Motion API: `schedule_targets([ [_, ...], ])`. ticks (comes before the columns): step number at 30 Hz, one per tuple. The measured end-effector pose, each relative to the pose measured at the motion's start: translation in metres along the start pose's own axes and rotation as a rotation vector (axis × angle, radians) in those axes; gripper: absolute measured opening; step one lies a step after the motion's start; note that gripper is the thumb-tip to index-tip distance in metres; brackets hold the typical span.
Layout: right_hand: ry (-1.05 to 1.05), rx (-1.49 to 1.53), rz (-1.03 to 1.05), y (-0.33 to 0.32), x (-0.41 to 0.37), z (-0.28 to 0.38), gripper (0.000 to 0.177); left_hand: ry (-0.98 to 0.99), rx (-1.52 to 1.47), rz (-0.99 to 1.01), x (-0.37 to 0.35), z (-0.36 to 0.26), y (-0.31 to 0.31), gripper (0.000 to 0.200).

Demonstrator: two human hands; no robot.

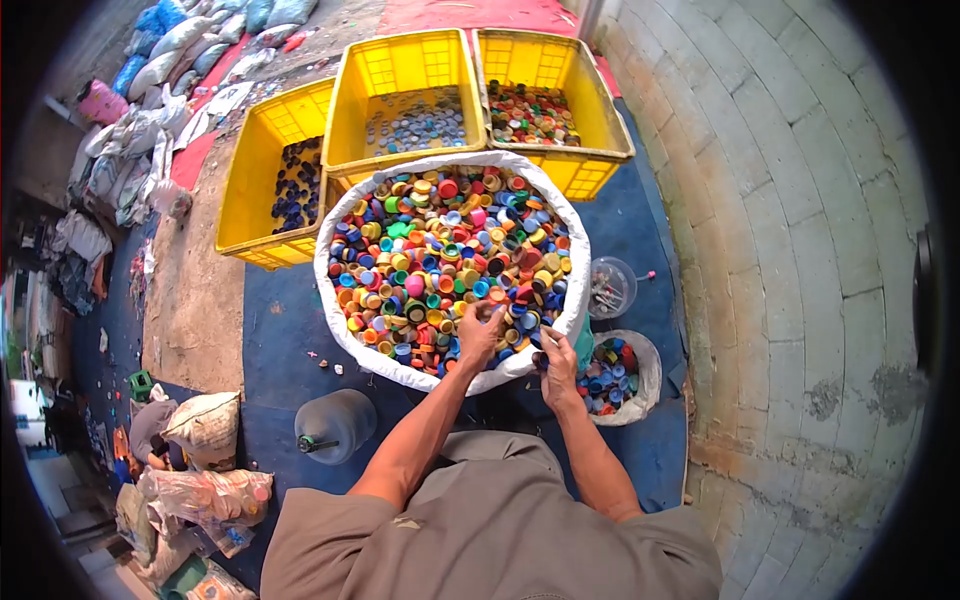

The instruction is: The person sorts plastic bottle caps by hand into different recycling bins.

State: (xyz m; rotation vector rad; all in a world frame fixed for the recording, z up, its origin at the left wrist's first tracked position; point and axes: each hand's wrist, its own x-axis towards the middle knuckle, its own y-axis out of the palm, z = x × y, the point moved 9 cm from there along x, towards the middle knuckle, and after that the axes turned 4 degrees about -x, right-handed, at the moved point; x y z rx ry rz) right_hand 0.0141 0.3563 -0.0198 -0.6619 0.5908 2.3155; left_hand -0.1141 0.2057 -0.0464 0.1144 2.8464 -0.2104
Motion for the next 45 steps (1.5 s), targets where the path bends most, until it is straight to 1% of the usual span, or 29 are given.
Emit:
schedule_targets([
  [1,0.055,0.029,0.043,0.009,-0.001,-0.003,0.027,-0.253,-0.323,0.118,-0.002,0.010,-0.002,0.032],
  [2,0.050,0.085,0.132,0.023,-0.002,-0.002,0.028,-0.495,-0.652,0.245,-0.012,0.014,0.000,0.027],
  [3,0.080,0.107,0.180,0.034,-0.002,-0.008,0.030,-0.591,-0.930,0.238,-0.020,0.009,-0.006,0.025],
  [4,0.113,0.128,0.226,0.044,-0.001,-0.017,0.031,-0.604,-1.094,0.302,-0.022,0.000,-0.016,0.028],
  [6,0.172,0.179,0.299,0.068,-0.001,-0.037,0.036,-0.607,-1.210,0.276,-0.023,-0.003,-0.047,0.035],
  [7,0.208,0.203,0.340,0.084,-0.005,-0.045,0.037,-0.542,-1.264,0.296,-0.023,-0.008,-0.066,0.039],
  [8,0.246,0.228,0.376,0.100,-0.008,-0.054,0.037,-0.530,-1.288,0.275,-0.024,-0.006,-0.083,0.036],
  [11,0.353,0.207,0.383,0.144,-0.019,-0.084,0.038,-0.526,-1.265,0.013,-0.017,0.017,-0.143,0.035],
  [12,0.396,0.221,0.382,0.160,-0.024,-0.094,0.039,-0.495,-1.397,0.027,-0.009,0.021,-0.160,0.032],
  [13,0.448,0.265,0.423,0.182,-0.026,-0.105,0.037,-0.557,-1.374,-0.071,-0.003,0.033,-0.180,0.031],
  [14,0.515,0.247,0.340,0.195,-0.021,-0.118,0.034,-0.621,-1.348,-0.169,0.005,0.045,-0.201,0.030],
  [16,0.512,0.204,0.430,0.251,0.003,-0.133,0.029,-0.554,-1.438,-0.159,0.043,0.034,-0.242,0.035],
  [18,0.412,0.250,0.636,0.341,0.017,-0.099,0.025,-0.434,-1.534,-0.222,0.092,-0.019,-0.291,0.041],
  [19,0.371,0.389,0.593,0.388,-0.006,-0.051,0.024,-0.274,-1.583,-0.138,0.114,-0.060,-0.314,0.046],
  [20,0.347,0.502,0.822,0.433,-0.009,-0.022,0.019,-0.157,-1.654,-0.042,0.133,-0.088,-0.335,0.065],
  [21,0.315,0.516,0.821,0.459,-0.004,-0.002,0.025,-0.043,-1.720,0.062,0.151,-0.116,-0.356,0.087],
  [22,0.283,0.530,0.821,0.479,-0.003,0.015,0.031,-0.025,-1.695,-0.107,0.137,-0.153,-0.374,0.104],
  [24,0.279,0.521,0.722,0.494,-0.008,0.033,0.052,0.061,-1.629,-0.071,0.136,-0.167,-0.396,0.113],
  [25,0.251,0.501,0.751,0.493,-0.020,0.043,0.073,0.098,-1.594,-0.050,0.136,-0.168,-0.404,0.118],
  [26,0.254,0.498,0.698,0.483,-0.021,0.042,0.080,0.099,-1.549,-0.062,0.132,-0.156,-0.408,0.116],
  [28,0.092,0.396,0.707,0.450,-0.026,0.043,0.079,0.086,-1.456,-0.079,0.119,-0.119,-0.405,0.113],
  [29,0.022,0.370,0.626,0.419,-0.010,0.031,0.076,-0.011,-1.406,-0.181,0.110,-0.089,-0.400,0.091],
  [31,-0.055,0.257,0.528,0.356,0.007,0.010,0.067,-0.003,-1.131,-0.182,0.090,-0.042,-0.387,0.057],
  [32,-0.067,0.219,0.465,0.322,0.007,-0.001,0.064,-0.052,-0.966,-0.234,0.071,-0.035,-0.376,0.034],
  [34,-0.084,0.053,0.297,0.257,-0.003,-0.020,0.058,-0.088,-0.607,-0.288,0.050,0.002,-0.359,0.035],
  [36,-0.110,-0.092,0.170,0.198,-0.014,-0.046,0.053,0.032,-0.405,-0.234,0.037,0.020,-0.334,0.039],
  [39,-0.094,-0.272,0.017,0.132,-0.036,-0.087,0.052,0.240,0.188,-0.113,0.028,0.003,-0.304,0.047],
  [41,-0.095,-0.320,-0.021,0.112,-0.054,-0.108,0.045,0.342,0.331,-0.043,0.028,-0.002,-0.286,0.051],
  [45,-0.144,-0.430,-0.083,0.114,-0.082,-0.116,0.039,0.485,0.558,0.043,0.033,-0.004,-0.259,0.058],
])
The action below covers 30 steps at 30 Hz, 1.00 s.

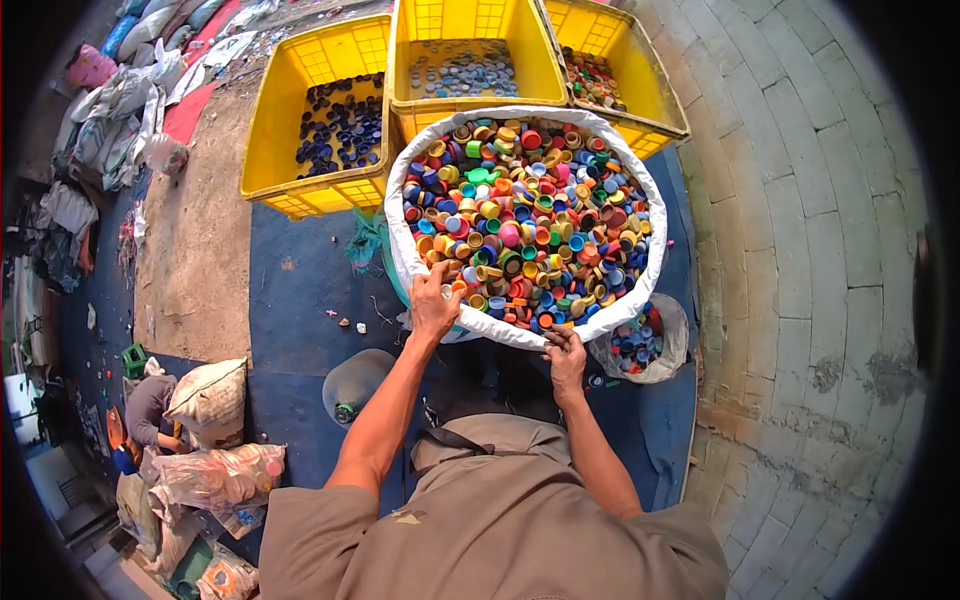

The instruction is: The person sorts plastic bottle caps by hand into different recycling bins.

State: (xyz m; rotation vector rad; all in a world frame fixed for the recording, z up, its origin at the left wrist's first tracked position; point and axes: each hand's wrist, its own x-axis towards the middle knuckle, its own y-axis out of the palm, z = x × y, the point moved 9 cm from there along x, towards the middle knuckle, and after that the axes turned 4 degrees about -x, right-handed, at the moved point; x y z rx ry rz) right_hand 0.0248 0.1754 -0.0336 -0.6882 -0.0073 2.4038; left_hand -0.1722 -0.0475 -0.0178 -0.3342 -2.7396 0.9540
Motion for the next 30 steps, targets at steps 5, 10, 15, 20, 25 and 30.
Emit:
schedule_targets([
  [5,-0.180,-0.205,0.051,0.019,-0.006,0.004,0.036,0.100,0.170,0.088,0.008,-0.015,0.012,0.071],
  [10,-0.209,-0.288,0.091,0.030,-0.013,0.027,0.035,0.136,0.216,0.157,0.017,-0.016,0.020,0.073],
  [15,-0.229,-0.332,0.143,0.039,-0.008,0.027,0.036,0.156,0.190,0.196,0.027,-0.014,0.027,0.073],
  [20,-0.240,-0.359,0.192,0.047,-0.004,0.032,0.035,0.158,0.229,0.242,0.032,-0.016,0.033,0.072],
  [25,-0.315,-0.450,0.180,0.054,0.005,0.035,0.034,-0.013,0.000,0.104,0.034,-0.005,0.013,0.060],
  [30,-0.411,-0.577,0.098,0.069,0.019,0.047,0.039,-0.586,-1.212,-0.094,0.014,0.029,0.004,0.035],
])
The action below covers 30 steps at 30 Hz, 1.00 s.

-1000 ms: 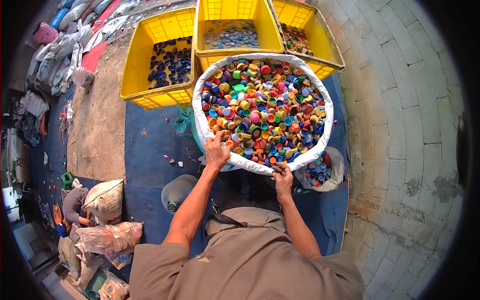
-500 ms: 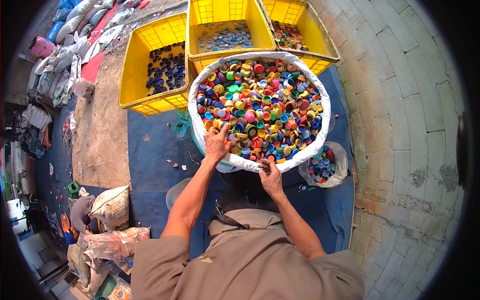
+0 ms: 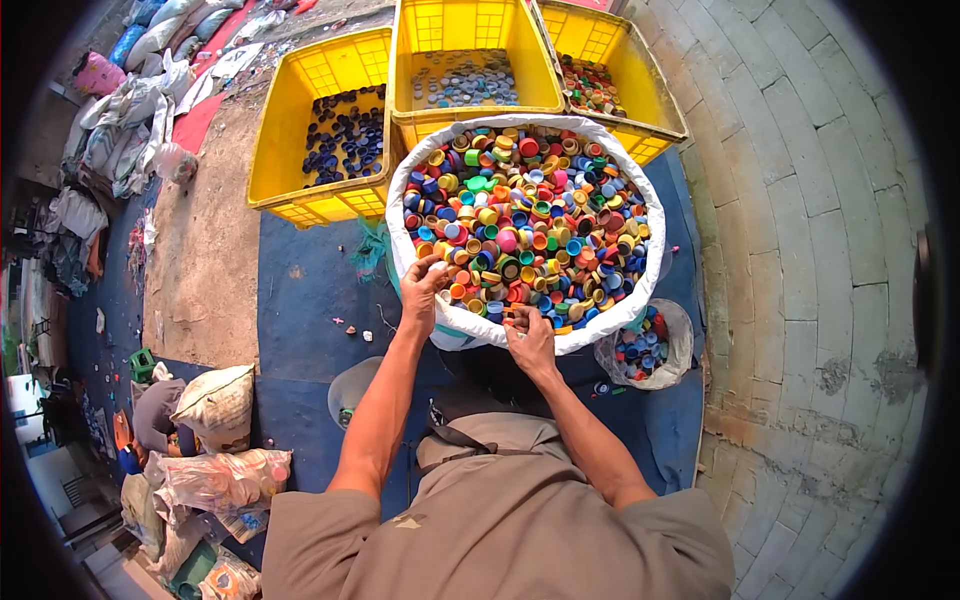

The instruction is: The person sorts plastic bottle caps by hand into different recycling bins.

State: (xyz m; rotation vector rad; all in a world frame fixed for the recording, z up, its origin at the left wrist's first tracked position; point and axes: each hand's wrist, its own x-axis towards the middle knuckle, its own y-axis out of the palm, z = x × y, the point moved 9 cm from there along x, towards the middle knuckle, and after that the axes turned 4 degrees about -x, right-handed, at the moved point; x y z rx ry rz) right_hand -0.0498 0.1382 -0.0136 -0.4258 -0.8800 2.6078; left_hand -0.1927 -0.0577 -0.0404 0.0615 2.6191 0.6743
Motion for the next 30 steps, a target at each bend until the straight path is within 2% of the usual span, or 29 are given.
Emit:
schedule_targets([
  [1,-0.007,-0.073,-0.007,0.003,0.004,-0.001,0.042,-0.102,-0.243,0.007,-0.002,0.007,-0.007,0.028],
  [2,-0.016,-0.145,-0.016,0.007,0.008,-0.002,0.045,-0.098,-0.338,-0.024,-0.009,0.010,-0.016,0.021],
  [3,-0.027,-0.217,-0.026,0.009,0.012,0.003,0.048,-0.126,-0.421,-0.026,-0.019,0.009,-0.016,0.022],
  [6,0.020,-0.210,-0.013,0.016,0.021,0.013,0.051,-0.218,-0.647,-0.021,-0.046,0.011,-0.018,0.025],
  [7,0.026,-0.204,-0.006,0.019,0.023,0.014,0.052,-0.261,-0.738,-0.047,-0.053,0.015,-0.019,0.017],
  [9,0.053,-0.231,0.011,0.026,0.026,0.007,0.056,-0.313,-0.674,-0.137,-0.066,0.024,-0.026,0.014],
  [12,0.073,-0.266,0.010,0.031,0.029,0.003,0.059,-0.353,-0.528,-0.195,-0.078,0.036,-0.032,0.020],
  [16,0.055,-0.271,-0.014,0.035,0.034,0.000,0.057,-0.372,-0.438,-0.190,-0.082,0.050,-0.028,0.015],
  [20,0.055,-0.204,-0.020,0.030,0.035,-0.005,0.060,-0.326,-0.188,-0.200,-0.080,0.050,-0.016,0.018],
  [23,0.144,0.029,0.002,0.015,0.035,-0.011,0.058,-0.194,0.279,-0.036,-0.072,0.035,0.012,0.024],
  [24,0.124,0.197,-0.016,0.012,0.036,-0.016,0.059,-0.203,0.410,-0.008,-0.069,0.038,0.017,0.034],
  [27,0.195,0.470,-0.108,-0.014,0.031,-0.038,0.056,0.177,0.850,0.165,-0.053,0.042,0.046,0.042],
  [30,0.346,0.947,-0.030,-0.031,0.018,-0.049,0.041,0.181,1.100,0.193,-0.046,0.054,0.064,0.043],
])
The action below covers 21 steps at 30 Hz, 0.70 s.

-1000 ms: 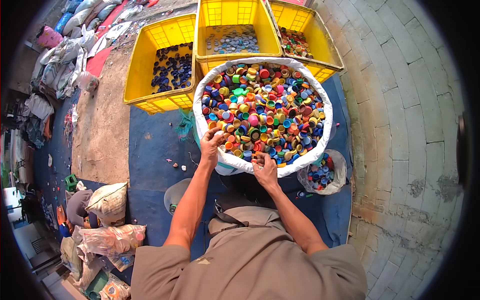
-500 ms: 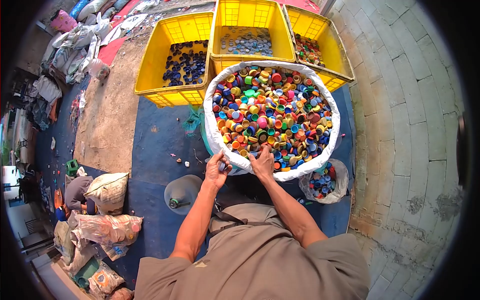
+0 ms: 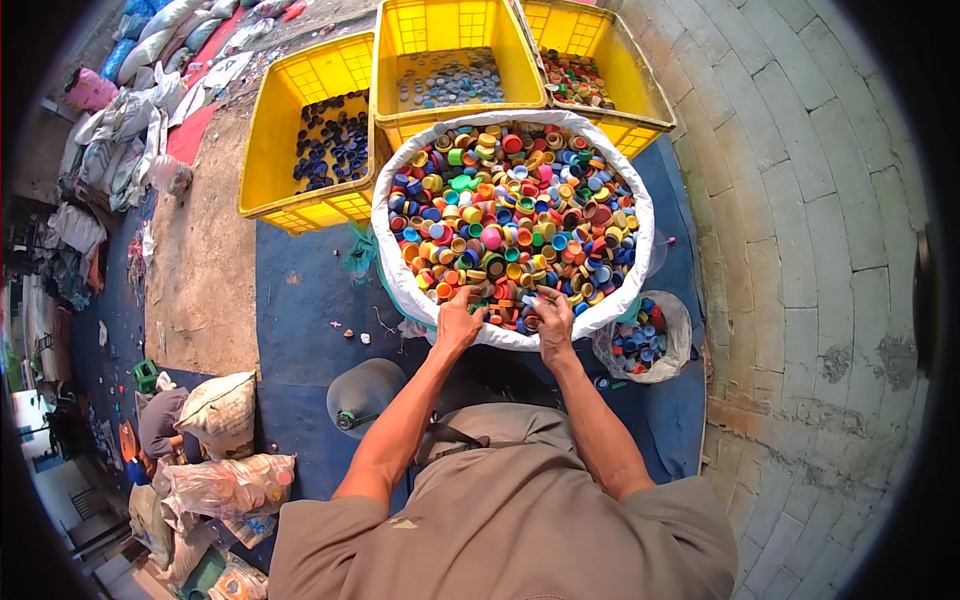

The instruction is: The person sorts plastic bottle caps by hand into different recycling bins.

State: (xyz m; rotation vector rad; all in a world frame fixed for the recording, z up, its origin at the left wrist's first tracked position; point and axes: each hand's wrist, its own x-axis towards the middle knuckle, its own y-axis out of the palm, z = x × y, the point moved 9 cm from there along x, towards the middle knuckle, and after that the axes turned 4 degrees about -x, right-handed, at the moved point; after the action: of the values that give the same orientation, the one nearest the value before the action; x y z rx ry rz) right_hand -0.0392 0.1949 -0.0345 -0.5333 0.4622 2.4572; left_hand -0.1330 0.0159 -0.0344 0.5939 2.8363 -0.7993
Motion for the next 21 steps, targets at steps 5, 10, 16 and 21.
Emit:
schedule_targets([
  [5,0.087,0.438,0.063,-0.020,-0.027,0.003,0.039,0.046,0.190,-0.071,0.004,-0.019,0.006,0.047],
  [10,0.157,0.429,0.067,-0.028,-0.038,-0.016,0.035,-0.067,0.286,-0.057,0.009,-0.009,0.013,0.063],
  [16,0.182,0.385,0.062,-0.026,-0.041,-0.015,0.034,-0.019,0.257,-0.086,0.015,-0.012,0.015,0.055],
  [21,0.189,0.345,0.064,-0.025,-0.035,-0.010,0.033,0.112,0.157,-0.146,0.017,-0.018,0.012,0.049],
])
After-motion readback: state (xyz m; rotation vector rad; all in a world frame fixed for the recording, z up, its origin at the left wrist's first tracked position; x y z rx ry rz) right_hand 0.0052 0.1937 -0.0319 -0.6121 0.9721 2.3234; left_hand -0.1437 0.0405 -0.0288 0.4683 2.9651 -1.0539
